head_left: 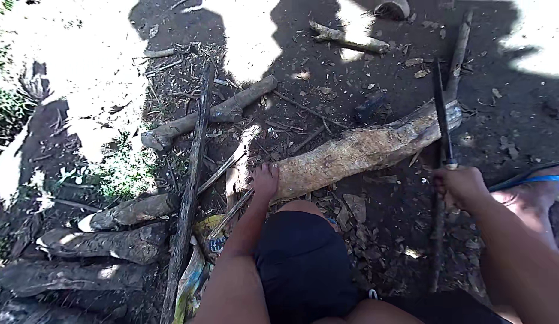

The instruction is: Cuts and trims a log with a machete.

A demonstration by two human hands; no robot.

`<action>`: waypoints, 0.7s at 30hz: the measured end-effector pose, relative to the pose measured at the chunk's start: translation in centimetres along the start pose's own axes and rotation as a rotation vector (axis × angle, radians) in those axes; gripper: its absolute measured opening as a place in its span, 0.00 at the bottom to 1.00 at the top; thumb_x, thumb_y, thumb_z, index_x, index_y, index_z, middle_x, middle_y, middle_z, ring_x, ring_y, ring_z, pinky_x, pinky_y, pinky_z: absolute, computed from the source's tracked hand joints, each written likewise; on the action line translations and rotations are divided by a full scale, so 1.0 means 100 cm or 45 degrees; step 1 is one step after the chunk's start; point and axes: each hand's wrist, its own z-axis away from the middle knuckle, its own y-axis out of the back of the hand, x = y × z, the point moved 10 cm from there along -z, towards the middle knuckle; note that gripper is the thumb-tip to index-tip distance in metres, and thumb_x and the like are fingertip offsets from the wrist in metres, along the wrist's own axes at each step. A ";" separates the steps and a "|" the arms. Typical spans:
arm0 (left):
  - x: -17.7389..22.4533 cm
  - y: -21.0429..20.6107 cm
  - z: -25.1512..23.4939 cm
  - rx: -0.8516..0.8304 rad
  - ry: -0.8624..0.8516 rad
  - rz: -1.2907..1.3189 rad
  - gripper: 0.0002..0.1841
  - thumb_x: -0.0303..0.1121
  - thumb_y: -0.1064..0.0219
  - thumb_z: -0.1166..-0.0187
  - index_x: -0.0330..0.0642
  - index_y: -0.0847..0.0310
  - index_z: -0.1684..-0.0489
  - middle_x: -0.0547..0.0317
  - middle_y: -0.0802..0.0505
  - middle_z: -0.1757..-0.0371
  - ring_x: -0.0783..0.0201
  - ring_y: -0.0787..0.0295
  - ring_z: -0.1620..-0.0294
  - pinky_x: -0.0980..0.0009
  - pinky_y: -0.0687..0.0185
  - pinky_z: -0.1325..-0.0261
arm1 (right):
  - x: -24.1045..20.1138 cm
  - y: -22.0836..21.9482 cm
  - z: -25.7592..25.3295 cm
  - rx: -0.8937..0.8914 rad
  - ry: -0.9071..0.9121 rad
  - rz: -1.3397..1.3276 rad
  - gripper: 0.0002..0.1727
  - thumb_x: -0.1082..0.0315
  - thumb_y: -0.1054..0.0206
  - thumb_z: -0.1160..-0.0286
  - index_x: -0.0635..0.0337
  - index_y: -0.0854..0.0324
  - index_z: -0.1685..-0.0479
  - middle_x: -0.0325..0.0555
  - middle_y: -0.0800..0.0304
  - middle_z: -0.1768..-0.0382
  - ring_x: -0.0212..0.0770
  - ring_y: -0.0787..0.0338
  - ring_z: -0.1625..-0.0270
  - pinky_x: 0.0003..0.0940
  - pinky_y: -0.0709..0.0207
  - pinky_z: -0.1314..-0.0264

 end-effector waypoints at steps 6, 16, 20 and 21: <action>-0.002 -0.002 0.000 -0.074 -0.012 0.073 0.40 0.71 0.65 0.16 0.55 0.28 0.18 0.38 0.21 0.21 0.32 0.26 0.21 0.26 0.27 0.32 | -0.009 -0.104 0.115 -0.375 0.205 -0.298 0.10 0.62 0.32 0.21 0.59 0.21 0.64 0.38 0.23 0.85 0.36 0.24 0.87 0.36 0.21 0.83; 0.006 0.009 0.015 -0.265 -0.017 0.094 0.42 0.70 0.57 0.14 0.52 0.43 0.07 0.30 0.35 0.11 0.27 0.42 0.11 0.23 0.43 0.20 | 0.043 -0.181 0.193 -0.725 0.022 -0.055 0.15 0.56 0.31 0.19 0.60 0.22 0.55 0.41 0.20 0.80 0.36 0.25 0.87 0.34 0.23 0.84; 0.003 0.031 0.021 -0.161 -0.008 0.070 0.41 0.65 0.51 0.14 0.46 0.43 0.07 0.29 0.32 0.13 0.28 0.37 0.13 0.26 0.39 0.20 | 0.049 -0.177 0.190 -0.730 0.087 0.035 0.18 0.52 0.32 0.18 0.60 0.23 0.53 0.43 0.19 0.79 0.37 0.23 0.87 0.35 0.23 0.83; 0.001 0.044 0.026 -0.147 0.004 0.095 0.42 0.63 0.50 0.13 0.45 0.46 0.06 0.28 0.32 0.13 0.28 0.38 0.13 0.27 0.40 0.19 | 0.050 -0.177 0.190 -0.736 0.101 0.042 0.18 0.52 0.32 0.18 0.60 0.22 0.51 0.43 0.18 0.77 0.37 0.23 0.86 0.35 0.22 0.82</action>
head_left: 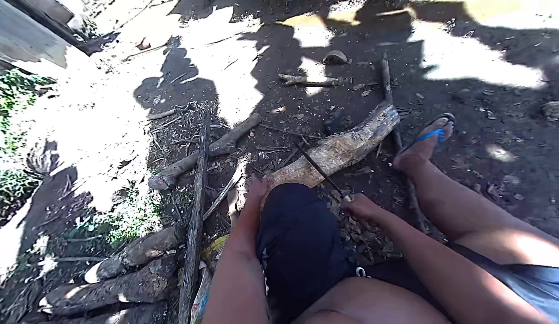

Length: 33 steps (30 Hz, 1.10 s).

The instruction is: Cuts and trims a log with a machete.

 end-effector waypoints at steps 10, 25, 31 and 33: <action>-0.061 0.158 0.099 0.290 0.174 0.117 0.43 0.58 0.40 0.15 0.39 0.50 0.07 0.24 0.19 0.27 0.28 0.20 0.26 0.30 0.28 0.26 | -0.009 -0.005 -0.012 -0.024 0.073 -0.010 0.19 0.55 0.32 0.19 0.62 0.22 0.42 0.46 0.14 0.72 0.38 0.19 0.83 0.36 0.20 0.78; -0.069 0.375 0.258 0.680 0.200 0.125 0.45 0.57 0.35 0.20 0.41 0.48 0.08 0.31 0.21 0.22 0.33 0.24 0.21 0.29 0.30 0.24 | -0.011 -0.017 -0.014 0.033 0.030 -0.230 0.21 0.51 0.31 0.20 0.60 0.22 0.45 0.44 0.14 0.73 0.36 0.19 0.84 0.35 0.19 0.81; 0.017 0.409 0.262 0.766 0.063 -0.059 0.45 0.54 0.37 0.20 0.43 0.53 0.05 0.29 0.20 0.24 0.33 0.22 0.23 0.29 0.30 0.25 | -0.016 -0.023 -0.009 0.074 0.033 -0.285 0.21 0.53 0.29 0.22 0.61 0.22 0.45 0.44 0.15 0.75 0.37 0.20 0.84 0.35 0.20 0.82; 0.041 0.398 0.247 0.746 -0.043 -0.129 0.44 0.52 0.37 0.18 0.41 0.52 0.05 0.28 0.20 0.24 0.32 0.22 0.23 0.29 0.31 0.24 | -0.017 -0.026 -0.008 0.096 0.059 -0.274 0.18 0.56 0.28 0.22 0.61 0.23 0.47 0.43 0.17 0.77 0.37 0.21 0.86 0.35 0.21 0.83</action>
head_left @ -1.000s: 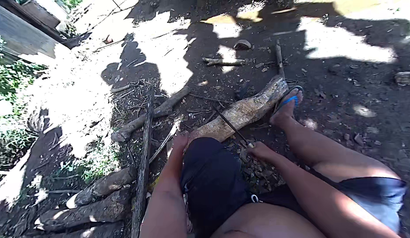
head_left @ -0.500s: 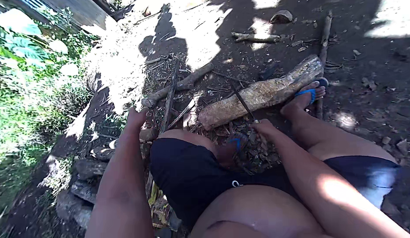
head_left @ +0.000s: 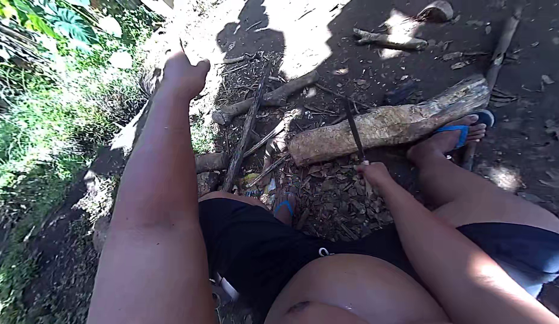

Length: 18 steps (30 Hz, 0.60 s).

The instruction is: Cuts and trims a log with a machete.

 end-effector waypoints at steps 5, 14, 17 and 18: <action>0.014 -0.095 -0.016 -0.223 -0.056 0.123 0.46 0.52 0.34 0.19 0.43 0.56 0.04 0.32 0.17 0.25 0.36 0.19 0.25 0.33 0.27 0.24 | -0.012 -0.012 0.011 0.014 0.197 0.078 0.13 0.59 0.30 0.22 0.61 0.20 0.56 0.42 0.15 0.78 0.37 0.21 0.86 0.35 0.22 0.84; -0.020 -0.269 -0.008 -0.586 0.103 0.235 0.45 0.55 0.35 0.18 0.41 0.52 0.06 0.33 0.17 0.25 0.36 0.19 0.25 0.33 0.26 0.23 | -0.009 -0.037 -0.011 -0.098 0.262 0.245 0.14 0.58 0.33 0.21 0.60 0.22 0.50 0.43 0.15 0.77 0.39 0.18 0.83 0.38 0.19 0.79; -0.024 -0.312 0.015 -0.657 0.161 0.267 0.43 0.55 0.36 0.17 0.42 0.48 0.07 0.33 0.19 0.22 0.36 0.22 0.21 0.34 0.29 0.21 | 0.023 -0.032 -0.032 -0.163 0.042 0.403 0.17 0.56 0.33 0.19 0.61 0.24 0.47 0.44 0.17 0.75 0.39 0.20 0.83 0.38 0.21 0.80; -0.029 -0.330 0.025 -0.694 0.184 0.255 0.41 0.54 0.37 0.16 0.41 0.45 0.08 0.32 0.19 0.22 0.36 0.23 0.21 0.33 0.29 0.21 | 0.025 -0.030 -0.034 -0.167 0.027 0.426 0.17 0.56 0.33 0.20 0.61 0.23 0.46 0.44 0.18 0.75 0.39 0.21 0.83 0.39 0.21 0.80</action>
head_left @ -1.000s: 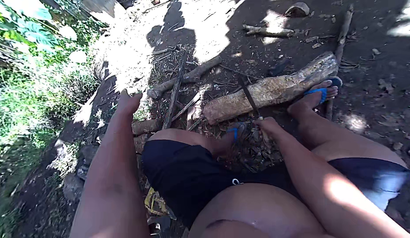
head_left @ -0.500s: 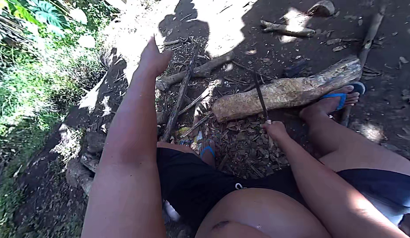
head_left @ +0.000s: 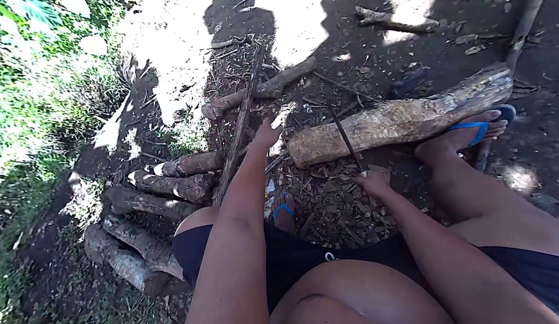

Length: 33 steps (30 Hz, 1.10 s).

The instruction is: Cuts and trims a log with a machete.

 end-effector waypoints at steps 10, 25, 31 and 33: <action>-0.103 -0.265 0.112 -0.963 0.200 -0.636 0.27 0.47 0.39 0.16 0.28 0.18 0.34 0.30 0.14 0.31 0.34 0.17 0.27 0.28 0.27 0.29 | 0.000 0.000 0.006 -0.088 -0.042 -0.272 0.15 0.58 0.34 0.16 0.61 0.23 0.45 0.43 0.16 0.77 0.37 0.21 0.86 0.34 0.20 0.83; -0.010 -0.348 0.266 -1.569 0.215 -0.120 0.19 0.34 0.50 0.07 0.35 0.22 0.28 0.45 0.10 0.35 0.52 0.11 0.37 0.53 0.19 0.31 | -0.002 0.002 0.007 -0.090 -0.009 -0.288 0.17 0.56 0.32 0.17 0.61 0.23 0.44 0.43 0.15 0.76 0.36 0.21 0.86 0.33 0.21 0.83; -0.002 -0.370 0.187 -1.291 -0.250 -0.225 0.22 0.44 0.42 0.11 0.37 0.18 0.29 0.39 0.10 0.35 0.44 0.12 0.33 0.38 0.23 0.27 | 0.007 -0.002 0.002 -0.069 -0.017 -0.308 0.17 0.57 0.32 0.18 0.60 0.23 0.43 0.43 0.14 0.76 0.37 0.20 0.85 0.35 0.20 0.83; -0.009 -0.326 0.150 -1.014 -0.139 -0.251 0.23 0.45 0.46 0.10 0.37 0.17 0.31 0.37 0.10 0.35 0.41 0.13 0.32 0.36 0.23 0.27 | 0.006 -0.002 0.002 -0.065 -0.010 -0.308 0.17 0.57 0.32 0.18 0.60 0.23 0.43 0.43 0.15 0.75 0.37 0.20 0.85 0.35 0.20 0.83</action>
